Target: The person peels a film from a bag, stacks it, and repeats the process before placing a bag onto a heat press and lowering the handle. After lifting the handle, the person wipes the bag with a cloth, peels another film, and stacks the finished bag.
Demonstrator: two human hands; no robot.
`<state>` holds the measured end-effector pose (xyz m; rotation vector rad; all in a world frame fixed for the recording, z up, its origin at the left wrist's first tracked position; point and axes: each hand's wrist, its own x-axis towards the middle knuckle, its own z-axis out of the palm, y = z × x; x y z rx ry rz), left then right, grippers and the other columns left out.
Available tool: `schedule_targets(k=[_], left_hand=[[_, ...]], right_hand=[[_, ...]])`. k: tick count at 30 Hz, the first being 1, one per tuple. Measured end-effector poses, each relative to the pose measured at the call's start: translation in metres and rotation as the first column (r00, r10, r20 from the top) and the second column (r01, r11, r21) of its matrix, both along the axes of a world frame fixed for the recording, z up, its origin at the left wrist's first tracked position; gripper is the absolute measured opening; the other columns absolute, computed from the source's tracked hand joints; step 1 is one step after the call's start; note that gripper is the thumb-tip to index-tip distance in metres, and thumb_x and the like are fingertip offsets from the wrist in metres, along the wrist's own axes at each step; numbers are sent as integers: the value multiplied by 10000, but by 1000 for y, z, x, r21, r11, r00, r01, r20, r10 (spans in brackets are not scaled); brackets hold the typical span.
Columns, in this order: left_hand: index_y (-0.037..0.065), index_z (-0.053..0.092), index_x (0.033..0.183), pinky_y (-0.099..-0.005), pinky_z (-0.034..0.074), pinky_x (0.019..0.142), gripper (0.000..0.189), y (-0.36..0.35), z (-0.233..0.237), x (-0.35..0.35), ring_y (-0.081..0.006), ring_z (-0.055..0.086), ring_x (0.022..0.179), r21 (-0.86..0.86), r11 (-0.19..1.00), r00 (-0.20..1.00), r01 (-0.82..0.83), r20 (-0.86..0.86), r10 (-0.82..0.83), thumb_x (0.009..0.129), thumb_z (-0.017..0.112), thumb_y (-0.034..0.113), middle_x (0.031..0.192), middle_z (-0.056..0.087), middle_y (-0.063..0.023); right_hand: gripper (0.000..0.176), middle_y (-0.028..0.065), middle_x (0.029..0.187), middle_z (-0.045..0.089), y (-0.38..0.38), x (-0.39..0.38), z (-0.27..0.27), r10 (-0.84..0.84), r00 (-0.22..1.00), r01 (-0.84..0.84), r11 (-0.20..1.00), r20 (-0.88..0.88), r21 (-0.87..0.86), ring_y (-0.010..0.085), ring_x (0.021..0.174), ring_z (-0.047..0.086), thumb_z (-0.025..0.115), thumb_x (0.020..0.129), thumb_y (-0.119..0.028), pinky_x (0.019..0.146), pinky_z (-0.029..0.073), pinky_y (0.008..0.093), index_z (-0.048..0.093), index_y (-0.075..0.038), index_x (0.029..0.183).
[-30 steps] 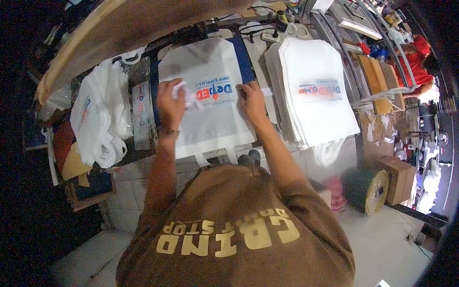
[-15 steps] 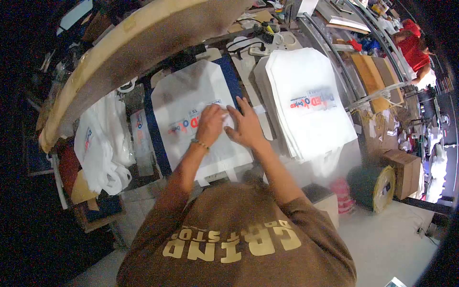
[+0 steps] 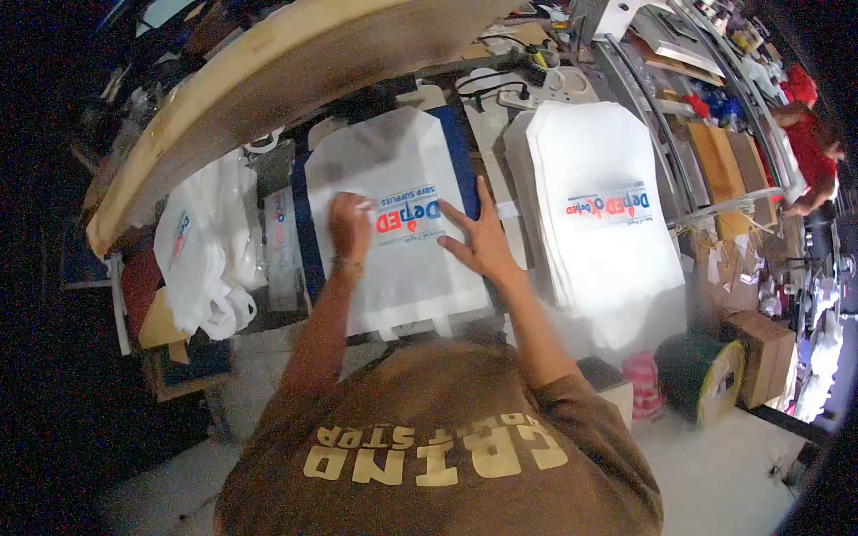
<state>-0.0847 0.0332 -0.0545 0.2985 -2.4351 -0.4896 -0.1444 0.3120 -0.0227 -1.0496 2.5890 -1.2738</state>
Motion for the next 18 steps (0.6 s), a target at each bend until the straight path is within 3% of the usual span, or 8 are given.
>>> schedule_targets(k=[2,5,7,8,11,14,16,18], left_hand=[[56,676,855,-441,494,810,142,56,4,7,-335,617,901,69,974,976,218,-16,-217,755,624,-31,918,647,-132],[54,684,889,-435,494,855,198,75,28,35,-332,621,934,23,970,971,240,-11,-240,737,620,-56,950,658,-125],[55,674,949,-430,491,889,290,8,4,56,-324,618,950,-84,991,990,106,-82,-113,712,607,-98,967,659,-117],[57,666,953,-432,487,898,292,-22,4,66,-324,618,947,97,994,996,-50,84,42,715,602,-99,953,656,-114],[59,661,941,-431,487,882,267,-36,-37,68,-326,618,937,211,978,997,-2,-69,17,720,619,-85,937,656,-117],[65,669,881,-436,485,851,171,64,26,62,-331,622,937,31,982,982,187,29,-188,743,652,-33,933,657,-134],[75,665,873,-441,490,838,173,34,1,64,-333,622,928,50,989,987,140,-87,-136,734,664,-28,934,657,-132],[77,657,902,-444,490,838,207,-25,8,65,-343,615,919,16,999,996,-38,88,36,733,650,-43,940,655,-134]], right_hand=[[635,350,1605,105,1,-2,-2,40,999,-38,998,-32,56,495,1493,177,789,829,-377,1178,286,501,598,-200,1408],[600,339,1611,109,0,-2,2,35,999,-34,999,-20,17,499,1457,264,797,815,-375,1148,338,500,632,-225,1372],[600,326,1618,114,-1,-1,-1,24,1000,-24,1000,-14,-9,501,1428,326,808,795,-381,1130,371,508,643,-256,1358],[607,327,1617,114,-1,-2,-5,21,999,-21,1000,-29,-2,500,1430,323,809,794,-379,1128,375,505,637,-256,1362],[616,330,1616,113,1,-2,-5,20,998,-20,1000,-52,13,499,1434,317,806,798,-384,1128,377,500,627,-259,1373],[610,331,1616,103,-1,-2,0,28,999,-27,999,-40,27,498,1450,287,803,813,-377,1141,361,493,623,-231,1377],[603,330,1616,96,1,-2,1,38,999,-37,999,-19,38,496,1464,261,805,824,-364,1152,348,487,625,-202,1376],[609,323,1618,101,1,-1,-2,40,996,-38,999,-76,24,492,1462,269,803,824,-363,1151,350,490,618,-206,1382]])
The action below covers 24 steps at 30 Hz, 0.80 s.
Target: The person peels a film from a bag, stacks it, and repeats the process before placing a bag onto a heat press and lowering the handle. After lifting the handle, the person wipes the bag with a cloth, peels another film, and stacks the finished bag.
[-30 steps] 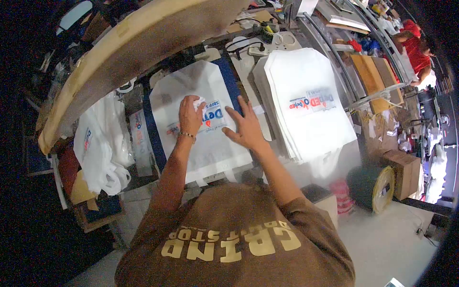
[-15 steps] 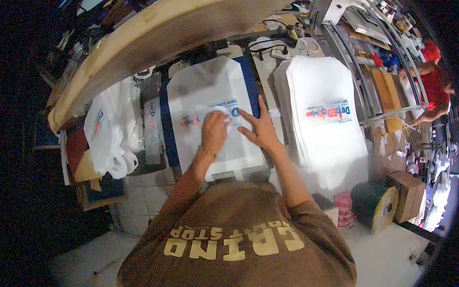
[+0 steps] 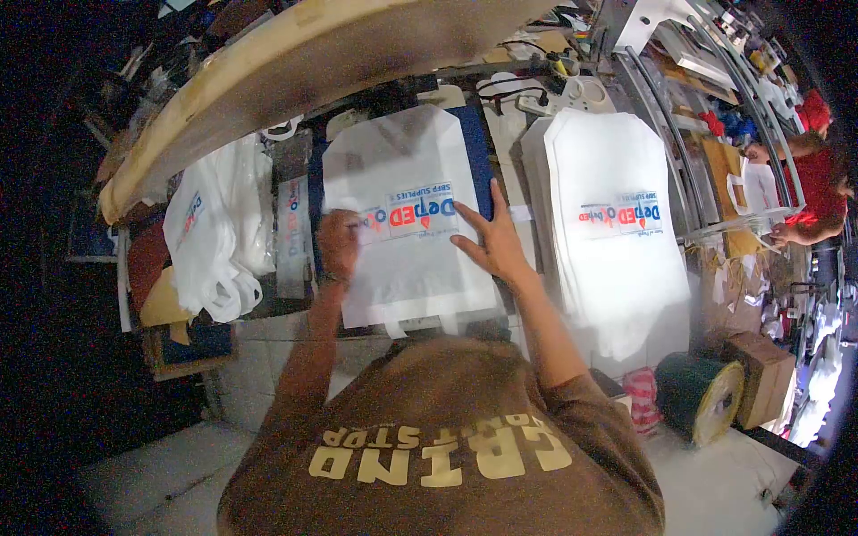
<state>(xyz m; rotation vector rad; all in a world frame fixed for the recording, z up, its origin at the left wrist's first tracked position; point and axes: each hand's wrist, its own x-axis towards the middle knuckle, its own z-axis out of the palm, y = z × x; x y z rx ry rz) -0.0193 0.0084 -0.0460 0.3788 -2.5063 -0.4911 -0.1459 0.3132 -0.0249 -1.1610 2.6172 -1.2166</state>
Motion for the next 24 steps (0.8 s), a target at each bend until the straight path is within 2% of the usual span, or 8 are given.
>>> schedule_targets(k=[2,4,6,11,15,18,20,24], left_hand=[[59,671,886,-438,481,873,222,-12,-2,-2,-347,624,944,41,999,1000,-21,7,20,722,612,-79,942,670,-143],[61,670,882,-438,486,871,182,26,-25,-18,-342,616,950,-50,994,986,98,-132,-103,749,617,-51,956,658,-134],[58,677,865,-429,473,928,193,97,20,-22,-333,608,1009,51,978,980,200,-26,-199,741,601,-69,966,664,-129],[62,678,827,-463,492,839,137,5,17,-22,-361,626,886,4,997,995,-75,-63,75,737,626,-27,869,671,-132],[92,680,843,-475,485,805,123,54,8,-6,-356,620,867,-73,993,992,88,-86,-94,777,605,21,868,665,-133],[93,664,840,-477,478,790,124,5,-17,-5,-353,609,849,-39,980,953,197,-229,-200,761,624,5,843,637,-123],[77,658,833,-454,480,774,141,-15,16,-4,-360,604,840,-171,984,995,-51,-99,34,719,649,-5,821,624,-116],[66,666,875,-456,471,836,164,49,16,-37,-345,591,910,-135,975,977,177,-98,-191,716,673,24,882,615,-121]], right_hand=[[609,321,1618,103,2,3,0,-1,1000,1,1000,2,4,492,1462,269,799,828,-367,1149,352,490,616,-206,1385],[608,319,1618,105,-2,-1,3,1,1000,-1,1000,-7,1,491,1462,270,795,831,-372,1147,355,490,613,-206,1387],[607,316,1619,109,0,0,3,-3,1000,3,1000,21,1,494,1457,276,792,833,-380,1140,364,487,613,-205,1387],[614,325,1617,113,-1,2,-2,-14,999,14,1000,32,-16,493,1439,312,784,819,-404,1139,362,506,611,-254,1389],[618,314,1621,105,0,1,1,-19,1000,18,999,22,30,498,1432,316,787,817,-401,1129,377,510,607,-257,1390],[636,306,1624,100,0,1,-3,-12,1000,13,1000,24,-8,499,1428,320,791,813,-396,1125,381,509,596,-253,1401],[637,318,1617,109,0,2,2,-9,999,8,1000,33,7,499,1436,309,790,824,-389,1127,380,498,591,-222,1406],[661,328,1609,124,0,2,6,-14,999,14,1000,48,0,497,1445,299,792,832,-381,1131,379,484,574,-178,1423]])
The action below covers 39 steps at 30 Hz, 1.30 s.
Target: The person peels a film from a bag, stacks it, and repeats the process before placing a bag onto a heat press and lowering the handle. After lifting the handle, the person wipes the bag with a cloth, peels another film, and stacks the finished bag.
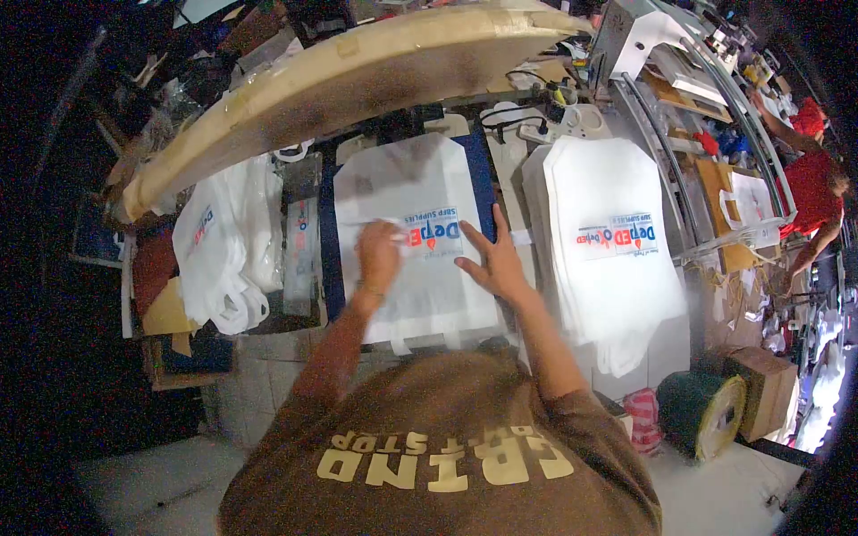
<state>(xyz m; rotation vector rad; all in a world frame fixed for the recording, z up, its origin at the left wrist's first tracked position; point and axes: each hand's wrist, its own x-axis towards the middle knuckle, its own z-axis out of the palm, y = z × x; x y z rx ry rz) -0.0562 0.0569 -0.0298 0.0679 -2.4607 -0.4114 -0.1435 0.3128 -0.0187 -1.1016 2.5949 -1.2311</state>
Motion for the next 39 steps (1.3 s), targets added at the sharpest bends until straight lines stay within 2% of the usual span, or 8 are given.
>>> schedule_targets(k=[5,12,16,20,22,28,35,39], left_hand=[[59,669,891,-470,455,857,200,77,4,-28,-352,581,943,93,990,994,107,11,-108,692,679,36,912,612,-120],[72,708,863,-461,483,834,62,-201,-97,36,-369,617,904,339,888,947,-310,199,254,831,660,98,921,669,-150],[75,755,1000,-471,500,829,281,-219,-8,93,-372,634,931,-54,847,844,-529,75,532,833,724,298,953,678,-182],[65,732,1122,-456,501,885,413,-222,-6,108,-372,637,997,-158,749,676,-644,341,653,850,726,376,1044,681,-200],[60,720,1149,-449,500,904,448,-202,5,107,-376,636,1016,-215,746,687,-631,292,665,858,724,402,1074,679,-203],[67,643,1302,-477,467,978,618,-185,3,56,-392,595,1169,631,710,945,-313,128,302,911,666,546,1355,588,-202],[144,335,1542,-607,360,1093,947,-97,117,-28,-395,509,1277,724,-593,878,353,-475,-57,863,508,782,1548,389,-166],[82,403,1502,-723,262,1133,991,-96,138,-75,-482,365,1397,375,-796,615,475,-788,-5,789,571,750,1525,417,-222]], right_hand=[[679,324,1606,132,1,-1,-4,2,1000,-3,1000,-16,-9,493,1439,309,804,821,-368,1135,373,485,569,-155,1421],[681,301,1609,161,-1,-1,-1,5,999,-6,1000,-37,-11,495,1428,317,816,810,-353,1130,372,480,575,-152,1414],[618,272,1580,274,-18,-1,29,-70,973,157,899,-221,409,466,1388,380,789,839,-324,1085,407,465,591,-129,1392],[778,193,1471,448,-101,-41,85,325,510,475,665,796,-576,348,1286,491,561,964,-589,1078,395,442,443,-2,1461],[1039,239,1610,247,-146,-57,150,750,-64,812,423,658,-403,432,1460,263,475,874,-781,1190,219,598,278,-9,1541],[1117,153,1617,283,-212,-97,204,979,141,521,52,146,-852,442,1457,264,383,702,-920,1141,177,737,291,-222,1569],[1098,201,1643,170,-179,-76,178,958,38,634,196,283,-748,438,1511,141,336,800,-871,1159,87,722,166,-143,1604],[1078,192,1670,14,-161,-77,143,827,15,848,287,563,-445,403,1538,38,309,864,-844,1153,83,734,78,-99,1608]])
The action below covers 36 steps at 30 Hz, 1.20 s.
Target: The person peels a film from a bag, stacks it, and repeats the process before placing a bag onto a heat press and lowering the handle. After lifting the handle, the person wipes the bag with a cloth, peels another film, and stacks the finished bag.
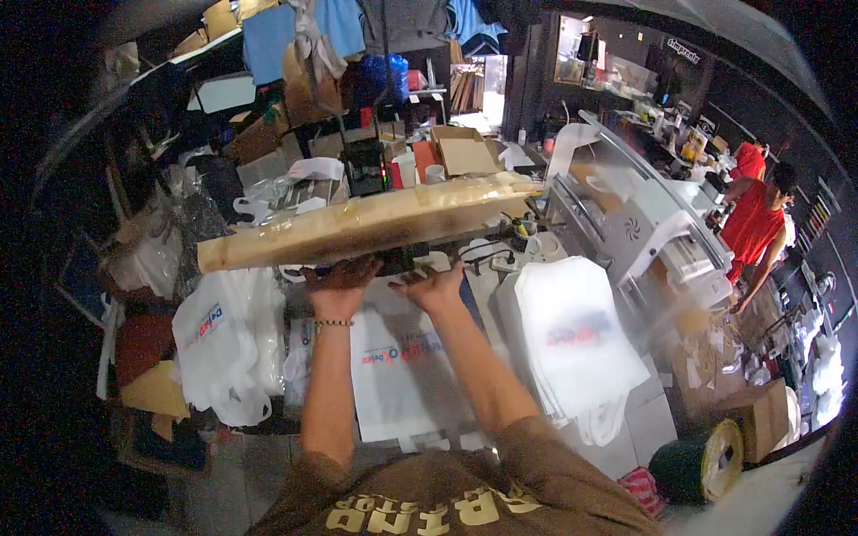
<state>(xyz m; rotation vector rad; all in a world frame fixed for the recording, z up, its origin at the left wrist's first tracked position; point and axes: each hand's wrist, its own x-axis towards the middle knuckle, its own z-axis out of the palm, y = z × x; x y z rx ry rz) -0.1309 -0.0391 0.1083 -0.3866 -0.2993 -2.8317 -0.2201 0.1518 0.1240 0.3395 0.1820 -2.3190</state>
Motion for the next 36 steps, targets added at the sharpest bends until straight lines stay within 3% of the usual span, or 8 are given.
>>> schedule_targets(k=[11,14,17,19,20,21,22,36], left_hand=[[85,376,1511,-726,272,1126,881,12,54,1,-483,298,1438,110,993,999,38,28,-41,859,535,656,1562,344,-227],[79,436,1462,-709,290,1120,814,11,34,20,-477,349,1406,63,998,987,-24,161,14,895,520,657,1510,422,-210],[66,597,1300,-628,354,1100,661,-9,-31,43,-434,460,1328,-173,985,890,-25,444,101,935,544,615,1360,585,-185],[48,654,1238,-574,395,1070,583,1,-76,73,-414,500,1291,-770,638,649,24,497,575,896,672,521,1297,632,-180],[48,654,1238,-574,395,1070,583,0,-104,86,-414,500,1291,-764,644,643,30,508,573,896,672,521,1297,632,-180],[41,651,1244,-545,393,1076,547,-5,-133,98,-406,503,1285,-990,33,537,134,101,838,879,707,445,1335,606,-189],[34,648,1250,-517,391,1082,522,-2,-146,110,-399,506,1278,-769,-569,499,293,-385,777,862,742,369,1373,580,-198],[87,671,1260,-550,346,1071,456,20,-168,125,-403,448,1321,-696,-660,441,283,-517,734,872,723,322,1377,555,-165]], right_hand=[[1007,226,1648,92,47,8,-34,-22,991,27,999,-136,41,442,1513,140,396,904,-794,1145,249,687,121,-121,1601],[891,214,1606,270,67,22,-39,11,975,37,978,-224,205,427,1433,348,372,970,-718,1134,355,588,248,-79,1578],[806,203,1579,343,104,13,-108,322,708,129,815,-628,564,426,1384,413,473,982,-633,1079,412,548,368,-44,1522],[769,200,1562,380,129,23,-154,721,270,631,367,-638,683,455,1390,393,620,934,-548,1072,386,587,441,-31,1475],[769,200,1562,380,136,38,-161,727,275,623,363,-629,692,455,1390,393,620,934,-548,1072,386,587,441,-31,1475],[781,202,1564,376,146,55,-163,804,108,826,254,-584,503,476,1392,377,661,906,-521,1081,357,612,442,-34,1475],[797,204,1566,372,154,70,-165,878,-35,953,174,-478,250,497,1395,361,703,878,-494,1090,329,638,442,-37,1476],[739,174,1612,319,148,103,-157,953,63,973,6,-295,229,496,1474,232,618,921,-461,1142,253,658,423,-39,1496]])
